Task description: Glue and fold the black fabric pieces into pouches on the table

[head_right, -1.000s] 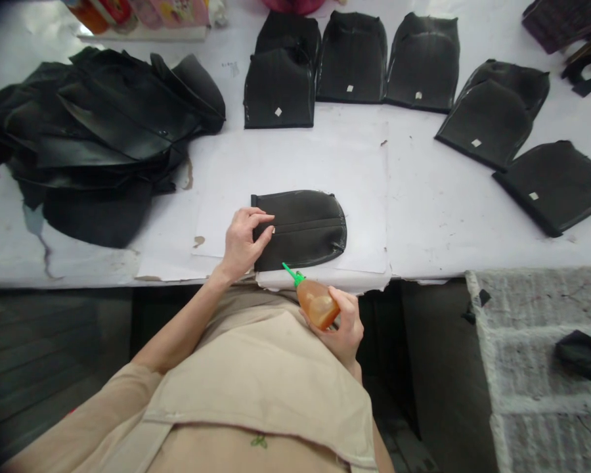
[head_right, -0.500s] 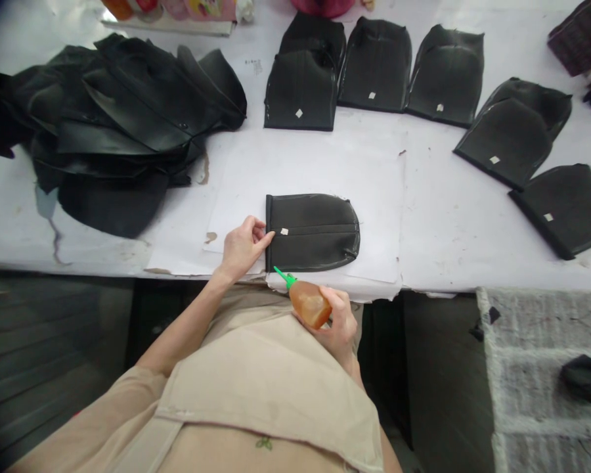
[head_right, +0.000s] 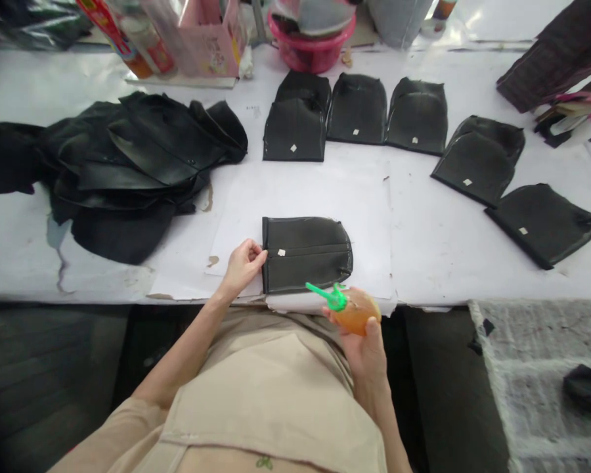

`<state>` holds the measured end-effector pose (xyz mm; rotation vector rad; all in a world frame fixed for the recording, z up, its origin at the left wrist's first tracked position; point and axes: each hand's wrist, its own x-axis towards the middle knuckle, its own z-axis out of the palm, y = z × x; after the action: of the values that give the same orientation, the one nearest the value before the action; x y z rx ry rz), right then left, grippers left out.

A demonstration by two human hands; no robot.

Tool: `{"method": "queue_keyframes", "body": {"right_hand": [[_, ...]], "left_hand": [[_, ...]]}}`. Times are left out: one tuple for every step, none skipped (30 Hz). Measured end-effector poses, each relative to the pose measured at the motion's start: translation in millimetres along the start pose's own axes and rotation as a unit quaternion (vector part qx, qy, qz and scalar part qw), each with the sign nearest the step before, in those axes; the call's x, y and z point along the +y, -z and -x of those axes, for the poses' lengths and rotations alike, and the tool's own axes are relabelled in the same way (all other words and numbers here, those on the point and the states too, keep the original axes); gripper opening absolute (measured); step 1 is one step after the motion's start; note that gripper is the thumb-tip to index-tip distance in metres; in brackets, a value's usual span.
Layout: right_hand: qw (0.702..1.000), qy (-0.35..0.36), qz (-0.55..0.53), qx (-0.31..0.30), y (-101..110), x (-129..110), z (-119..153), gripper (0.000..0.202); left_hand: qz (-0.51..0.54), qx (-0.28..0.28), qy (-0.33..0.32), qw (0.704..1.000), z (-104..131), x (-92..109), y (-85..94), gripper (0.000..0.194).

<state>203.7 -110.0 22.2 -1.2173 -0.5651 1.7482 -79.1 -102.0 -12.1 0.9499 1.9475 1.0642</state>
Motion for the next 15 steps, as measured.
{"method": "queue_keyframes", "body": {"right_hand": [[0.999,0.026,-0.019,0.014,2,-8,-6,0.055],[0.998,0.053,-0.035,0.029,5,-17,-13,0.051],[0.994,0.081,-0.054,0.042,8,-27,-20,0.048],[0.99,0.106,-0.073,0.054,11,-36,-27,0.046],[0.985,0.128,-0.091,0.066,15,-45,-34,0.045],[0.981,0.146,-0.106,0.078,20,-53,-41,0.046],[0.977,0.157,-0.115,0.09,26,-59,-49,0.047],[0.974,0.163,-0.12,0.104,33,-63,-57,0.049],[0.971,0.165,-0.125,0.12,39,-67,-66,0.051],[0.968,0.168,-0.131,0.136,45,-69,-75,0.052],[0.964,0.169,-0.138,0.15,51,-72,-83,0.051],[0.961,0.172,-0.143,0.161,55,-74,-89,0.05],[0.959,0.177,-0.144,0.168,57,-77,-92,0.049],[0.957,0.186,-0.138,0.172,58,-79,-93,0.048],[0.957,0.199,-0.123,0.171,58,-82,-91,0.047]], "left_hand": [[0.055,0.008,0.02,0.998,-1,1,-1.4,0.02],[0.114,0.016,0.05,0.992,-2,2,-2.7,0.021],[0.173,0.021,0.085,0.981,-3,4,-3.9,0.024],[0.227,0.02,0.122,0.966,-5,5,-4.9,0.03],[0.271,0.01,0.155,0.95,-6,7,-5.5,0.038],[0.302,-0.009,0.18,0.936,-8,9,-6.0,0.046],[0.318,-0.037,0.195,0.927,-10,10,-6.5,0.051],[0.326,-0.075,0.206,0.92,-12,10,-7.2,0.052],[0.328,-0.114,0.214,0.913,-15,10,-8.2,0.051],[0.329,-0.138,0.218,0.908,-18,9,-9.6,0.049],[0.331,-0.157,0.222,0.904,-20,9,-11.3,0.047],[0.335,-0.171,0.225,0.899,-22,9,-13.1,0.046],[0.341,-0.18,0.228,0.894,-24,10,-14.9,0.044],[0.349,-0.186,0.23,0.889,-24,12,-16.5,0.043],[0.357,-0.19,0.232,0.884,-24,14,-17.7,0.043]]}}
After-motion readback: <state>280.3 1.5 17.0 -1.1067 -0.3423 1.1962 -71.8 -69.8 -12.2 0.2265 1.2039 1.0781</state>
